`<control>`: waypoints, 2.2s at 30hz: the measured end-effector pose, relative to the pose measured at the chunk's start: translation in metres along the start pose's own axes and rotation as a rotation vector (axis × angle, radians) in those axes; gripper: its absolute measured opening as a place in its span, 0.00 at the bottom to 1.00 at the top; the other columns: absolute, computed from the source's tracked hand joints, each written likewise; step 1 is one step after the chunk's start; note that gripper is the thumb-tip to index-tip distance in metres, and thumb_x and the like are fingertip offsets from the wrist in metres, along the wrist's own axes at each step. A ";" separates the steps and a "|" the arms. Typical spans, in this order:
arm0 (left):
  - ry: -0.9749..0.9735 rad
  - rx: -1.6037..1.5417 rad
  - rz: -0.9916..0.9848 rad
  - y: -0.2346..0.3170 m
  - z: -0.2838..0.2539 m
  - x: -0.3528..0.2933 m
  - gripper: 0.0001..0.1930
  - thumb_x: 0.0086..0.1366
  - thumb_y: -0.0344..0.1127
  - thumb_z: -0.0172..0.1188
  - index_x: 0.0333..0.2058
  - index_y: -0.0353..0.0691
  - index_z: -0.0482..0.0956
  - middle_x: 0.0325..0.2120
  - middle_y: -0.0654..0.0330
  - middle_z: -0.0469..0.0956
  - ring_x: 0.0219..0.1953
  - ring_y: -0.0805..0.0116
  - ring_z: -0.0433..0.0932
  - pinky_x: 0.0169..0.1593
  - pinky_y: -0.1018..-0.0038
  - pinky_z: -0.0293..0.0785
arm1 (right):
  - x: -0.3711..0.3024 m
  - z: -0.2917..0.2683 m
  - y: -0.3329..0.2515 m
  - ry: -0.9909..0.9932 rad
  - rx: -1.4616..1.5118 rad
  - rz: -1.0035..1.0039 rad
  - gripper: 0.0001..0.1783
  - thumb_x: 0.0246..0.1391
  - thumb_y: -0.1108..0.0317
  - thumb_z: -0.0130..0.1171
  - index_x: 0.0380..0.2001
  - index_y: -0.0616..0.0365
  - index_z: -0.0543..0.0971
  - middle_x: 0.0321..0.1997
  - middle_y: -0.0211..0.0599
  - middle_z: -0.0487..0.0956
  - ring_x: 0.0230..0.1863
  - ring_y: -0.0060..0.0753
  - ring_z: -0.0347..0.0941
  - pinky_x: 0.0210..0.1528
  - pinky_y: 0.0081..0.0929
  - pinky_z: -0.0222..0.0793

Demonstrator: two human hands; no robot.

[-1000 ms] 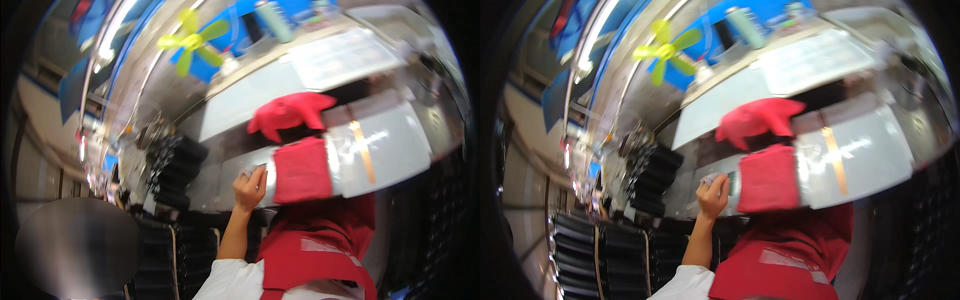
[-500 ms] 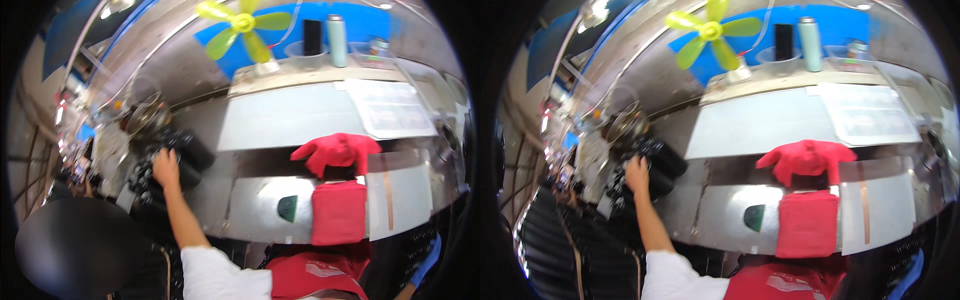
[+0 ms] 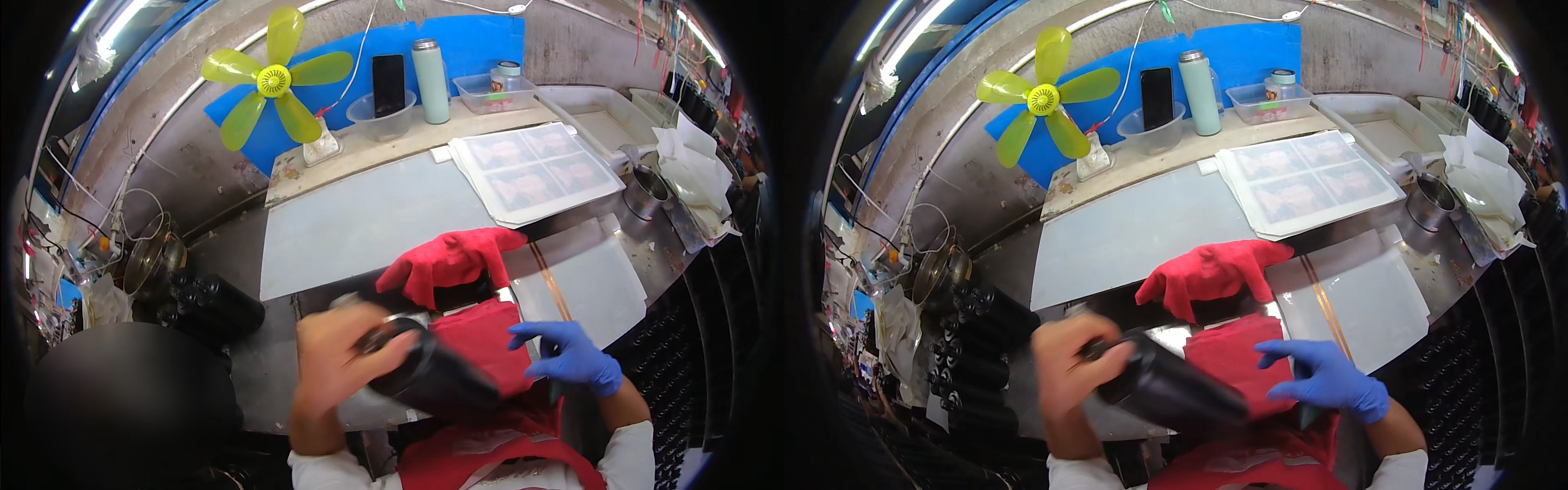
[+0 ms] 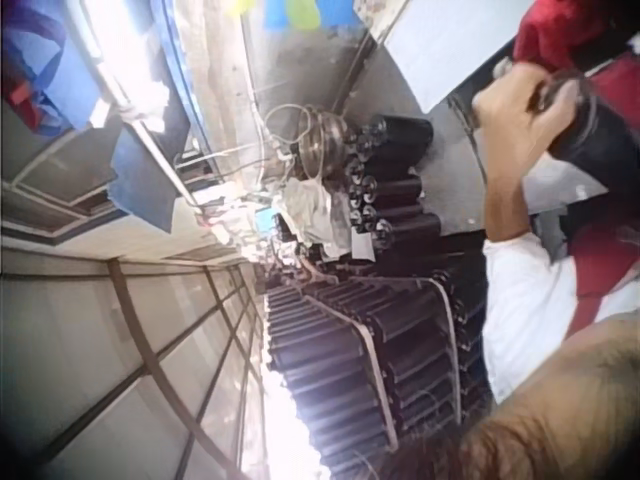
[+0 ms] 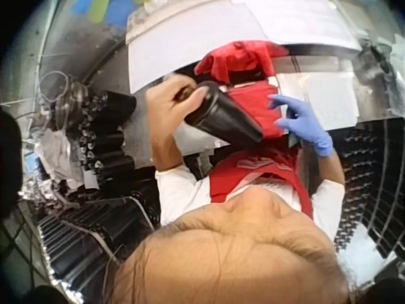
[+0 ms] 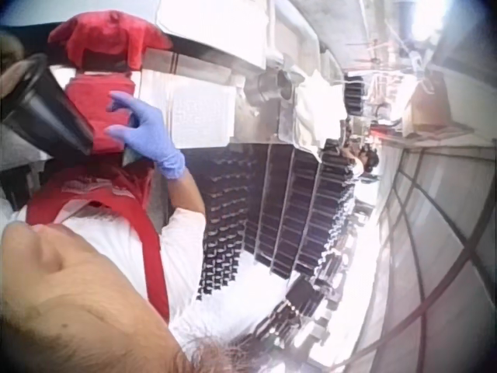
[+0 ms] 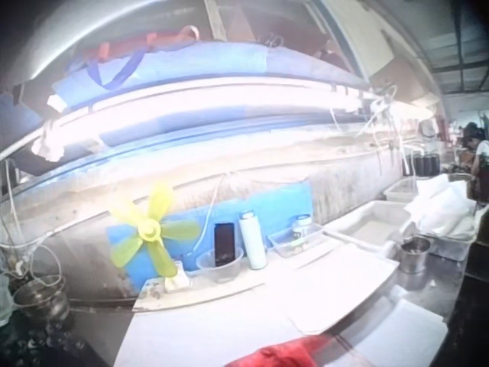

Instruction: The person applies decorative labels and gold strips to black bottles. They use a green sponge to smooth the labels and a red cloth to hold the bottle while working at a metal counter.

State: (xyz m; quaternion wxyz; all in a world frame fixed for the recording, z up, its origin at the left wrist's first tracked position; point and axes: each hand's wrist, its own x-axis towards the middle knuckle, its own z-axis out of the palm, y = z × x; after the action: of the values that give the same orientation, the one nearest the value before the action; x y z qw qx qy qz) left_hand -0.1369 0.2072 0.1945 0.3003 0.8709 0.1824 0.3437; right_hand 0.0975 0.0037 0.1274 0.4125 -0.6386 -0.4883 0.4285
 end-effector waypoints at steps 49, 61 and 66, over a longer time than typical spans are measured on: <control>0.012 -0.983 -0.628 -0.055 0.168 -0.051 0.55 0.44 0.34 0.73 0.64 0.34 0.42 0.56 0.51 0.60 0.58 0.62 0.62 0.61 0.68 0.57 | 0.170 -0.201 0.015 0.495 -0.252 0.114 0.14 0.47 0.62 0.59 0.30 0.64 0.80 0.23 0.31 0.77 0.26 0.22 0.73 0.30 0.19 0.67; 0.019 -0.957 -0.619 -0.056 0.174 -0.056 0.55 0.44 0.33 0.73 0.64 0.34 0.41 0.56 0.52 0.60 0.58 0.62 0.62 0.61 0.68 0.57 | 0.038 -0.356 0.140 1.271 -0.717 0.180 0.23 0.49 0.57 0.61 0.43 0.64 0.77 0.28 0.36 0.78 0.30 0.23 0.71 0.36 0.22 0.68; 0.062 -0.940 -0.614 -0.050 0.170 -0.048 0.52 0.44 0.40 0.73 0.62 0.33 0.47 0.53 0.53 0.64 0.55 0.63 0.66 0.59 0.68 0.60 | 0.113 -0.278 0.080 0.841 -0.618 0.036 0.24 0.48 0.56 0.62 0.43 0.63 0.77 0.33 0.42 0.79 0.34 0.30 0.75 0.40 0.24 0.69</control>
State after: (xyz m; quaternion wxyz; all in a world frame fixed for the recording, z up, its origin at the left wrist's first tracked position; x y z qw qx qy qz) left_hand -0.0553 0.1520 0.0392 0.7368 0.5398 0.2634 0.3105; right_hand 0.4009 0.0691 0.1163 0.3580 -0.8556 -0.3733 -0.0219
